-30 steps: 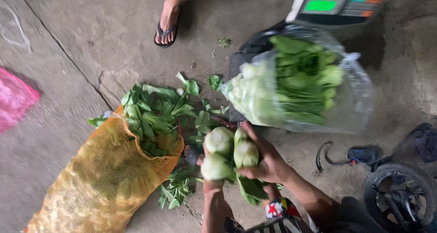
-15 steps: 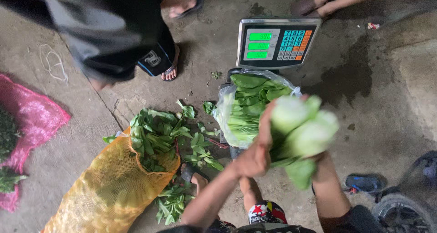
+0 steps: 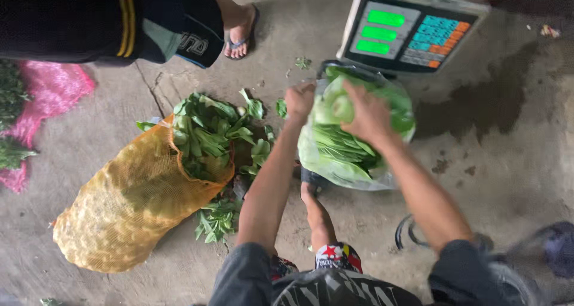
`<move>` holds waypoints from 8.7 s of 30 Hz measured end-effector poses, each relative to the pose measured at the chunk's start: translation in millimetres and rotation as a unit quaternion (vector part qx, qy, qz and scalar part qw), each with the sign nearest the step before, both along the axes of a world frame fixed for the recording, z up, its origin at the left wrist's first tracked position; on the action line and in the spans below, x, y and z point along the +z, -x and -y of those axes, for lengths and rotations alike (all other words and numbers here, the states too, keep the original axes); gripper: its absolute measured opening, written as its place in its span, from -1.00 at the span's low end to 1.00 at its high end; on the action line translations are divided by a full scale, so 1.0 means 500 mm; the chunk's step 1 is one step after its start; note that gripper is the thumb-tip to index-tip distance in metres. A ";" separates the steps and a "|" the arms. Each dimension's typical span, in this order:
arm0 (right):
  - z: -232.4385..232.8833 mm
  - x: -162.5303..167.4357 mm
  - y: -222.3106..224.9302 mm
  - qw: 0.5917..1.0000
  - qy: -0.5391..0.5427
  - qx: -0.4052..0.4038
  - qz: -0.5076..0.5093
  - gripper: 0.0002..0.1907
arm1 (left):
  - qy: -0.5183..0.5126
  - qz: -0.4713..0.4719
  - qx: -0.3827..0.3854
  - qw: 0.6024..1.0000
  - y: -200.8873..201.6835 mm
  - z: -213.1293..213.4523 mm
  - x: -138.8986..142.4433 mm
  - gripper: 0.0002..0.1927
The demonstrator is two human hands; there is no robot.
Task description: The person picks up bok choy from a large mesh sack, trims the root ends with a knife, and places the vegetables into a clear plastic bag. The person then weighs the bag on a digital scale and ties the bag closed.
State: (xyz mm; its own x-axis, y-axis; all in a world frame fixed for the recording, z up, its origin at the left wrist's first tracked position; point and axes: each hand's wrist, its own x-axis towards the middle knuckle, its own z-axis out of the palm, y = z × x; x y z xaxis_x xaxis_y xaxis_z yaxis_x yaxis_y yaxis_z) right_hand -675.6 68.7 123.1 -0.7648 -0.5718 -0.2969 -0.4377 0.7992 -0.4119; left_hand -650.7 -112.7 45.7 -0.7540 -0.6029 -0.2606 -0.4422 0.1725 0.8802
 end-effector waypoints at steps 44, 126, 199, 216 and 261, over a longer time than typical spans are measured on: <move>-0.128 0.130 -0.004 0.971 0.126 -0.102 0.176 -0.31 | -0.221 0.012 -0.016 0.975 -0.232 0.082 0.011 -0.48; -0.143 0.243 -0.264 0.943 0.237 -0.037 0.231 -0.53 | -0.549 -0.157 -0.004 0.821 -0.520 -0.185 0.163 -0.27; -0.025 0.008 -0.011 0.923 0.118 -0.159 0.329 -0.60 | -0.572 -0.169 0.468 0.652 -0.533 -0.314 0.046 -0.83; -0.005 -0.046 -0.206 0.982 0.053 0.003 0.183 -0.44 | -0.532 -0.185 0.690 0.455 -0.738 -0.280 0.043 -0.67; 0.012 -0.151 -1.114 0.936 0.001 0.318 0.151 -0.78 | -0.170 0.170 0.667 0.706 -1.186 -0.200 -0.250 -0.36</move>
